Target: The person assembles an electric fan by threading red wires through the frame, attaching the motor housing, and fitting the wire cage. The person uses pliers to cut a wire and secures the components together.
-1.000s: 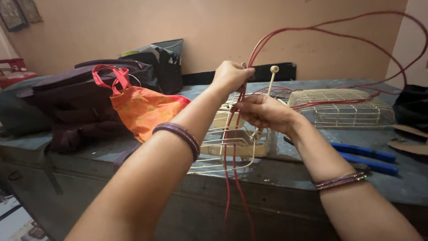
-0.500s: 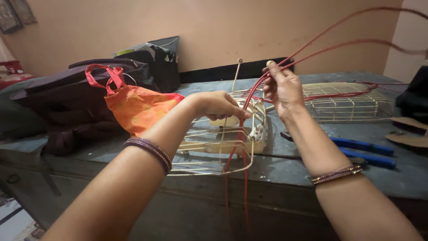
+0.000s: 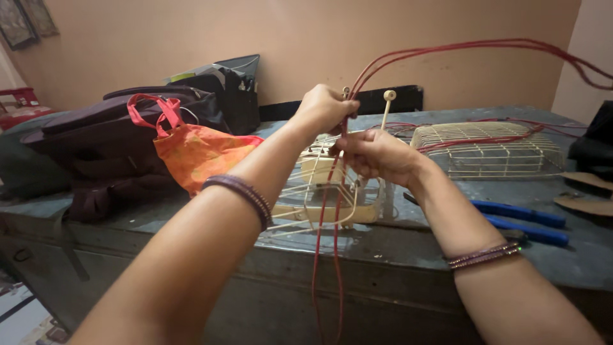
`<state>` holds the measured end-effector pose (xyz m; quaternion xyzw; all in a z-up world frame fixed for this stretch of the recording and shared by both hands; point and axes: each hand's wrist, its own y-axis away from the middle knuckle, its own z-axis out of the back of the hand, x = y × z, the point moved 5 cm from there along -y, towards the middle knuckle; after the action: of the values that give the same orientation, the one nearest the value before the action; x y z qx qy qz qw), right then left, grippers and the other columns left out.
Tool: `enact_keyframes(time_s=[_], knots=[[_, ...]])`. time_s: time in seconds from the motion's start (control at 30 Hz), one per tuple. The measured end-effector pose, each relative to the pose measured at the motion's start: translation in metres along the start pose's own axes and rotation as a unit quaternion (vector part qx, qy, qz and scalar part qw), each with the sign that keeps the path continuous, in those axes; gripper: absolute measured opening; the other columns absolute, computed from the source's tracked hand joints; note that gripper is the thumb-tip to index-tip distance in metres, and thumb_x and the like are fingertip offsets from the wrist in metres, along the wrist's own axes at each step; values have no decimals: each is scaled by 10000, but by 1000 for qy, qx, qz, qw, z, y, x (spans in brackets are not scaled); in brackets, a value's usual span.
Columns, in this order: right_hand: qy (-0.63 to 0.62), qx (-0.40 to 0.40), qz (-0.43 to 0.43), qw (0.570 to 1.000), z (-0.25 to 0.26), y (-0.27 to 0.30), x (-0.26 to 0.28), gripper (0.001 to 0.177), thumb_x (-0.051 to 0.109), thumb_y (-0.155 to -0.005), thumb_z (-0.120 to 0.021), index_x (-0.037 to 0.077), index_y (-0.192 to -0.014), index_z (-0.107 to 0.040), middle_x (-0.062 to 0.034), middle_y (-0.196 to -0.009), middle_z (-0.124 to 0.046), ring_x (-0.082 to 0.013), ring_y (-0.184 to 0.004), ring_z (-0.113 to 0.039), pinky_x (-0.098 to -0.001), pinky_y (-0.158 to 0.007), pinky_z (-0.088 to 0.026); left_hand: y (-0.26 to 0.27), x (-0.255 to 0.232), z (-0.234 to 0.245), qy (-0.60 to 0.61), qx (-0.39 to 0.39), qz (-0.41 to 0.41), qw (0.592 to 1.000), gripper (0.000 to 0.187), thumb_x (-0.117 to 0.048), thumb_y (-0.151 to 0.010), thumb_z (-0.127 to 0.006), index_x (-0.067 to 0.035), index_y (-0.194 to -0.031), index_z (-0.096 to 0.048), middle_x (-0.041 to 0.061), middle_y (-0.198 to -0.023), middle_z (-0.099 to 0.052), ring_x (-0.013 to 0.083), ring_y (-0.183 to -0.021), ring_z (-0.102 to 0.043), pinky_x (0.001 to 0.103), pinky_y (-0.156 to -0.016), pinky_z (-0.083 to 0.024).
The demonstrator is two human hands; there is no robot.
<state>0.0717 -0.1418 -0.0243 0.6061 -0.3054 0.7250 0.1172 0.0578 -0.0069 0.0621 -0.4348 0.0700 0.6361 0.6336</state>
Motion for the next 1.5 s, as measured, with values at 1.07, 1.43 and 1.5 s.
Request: enact_keyframes(time_s=[1.07, 1.43, 1.5], knots=[[18, -20, 5, 1000, 0, -5, -6, 181, 316, -902, -699, 152, -968, -740, 72, -717, -643, -38, -522, -520, -210, -419, -371, -14, -35, -5, -68, -76, -104, 989, 351, -379, -872, -741, -39, -850, -821, 92, -620, -746, 151, -551, -747, 298, -578, -581], [-166, -197, 242, 935, 59, -10, 6, 214, 299, -996, -709, 86, -976, -713, -1, -736, -677, -105, -597, -643, -225, -485, -476, 42, 5, -4, -117, 193, 2, 974, 542, -572, -788, -809, -73, -1001, -792, 32, -786, -735, 94, -585, -653, 253, -541, -543], [-182, -213, 261, 924, 64, -8, 7, 215, 302, -1003, -707, 87, -996, -719, 1, -739, -675, -115, -616, -661, -232, -500, -488, 52, 17, -13, -78, 263, 25, 961, 451, -496, -810, -799, -94, -1015, -787, -15, -798, -764, 73, -585, -649, 239, -536, -533]])
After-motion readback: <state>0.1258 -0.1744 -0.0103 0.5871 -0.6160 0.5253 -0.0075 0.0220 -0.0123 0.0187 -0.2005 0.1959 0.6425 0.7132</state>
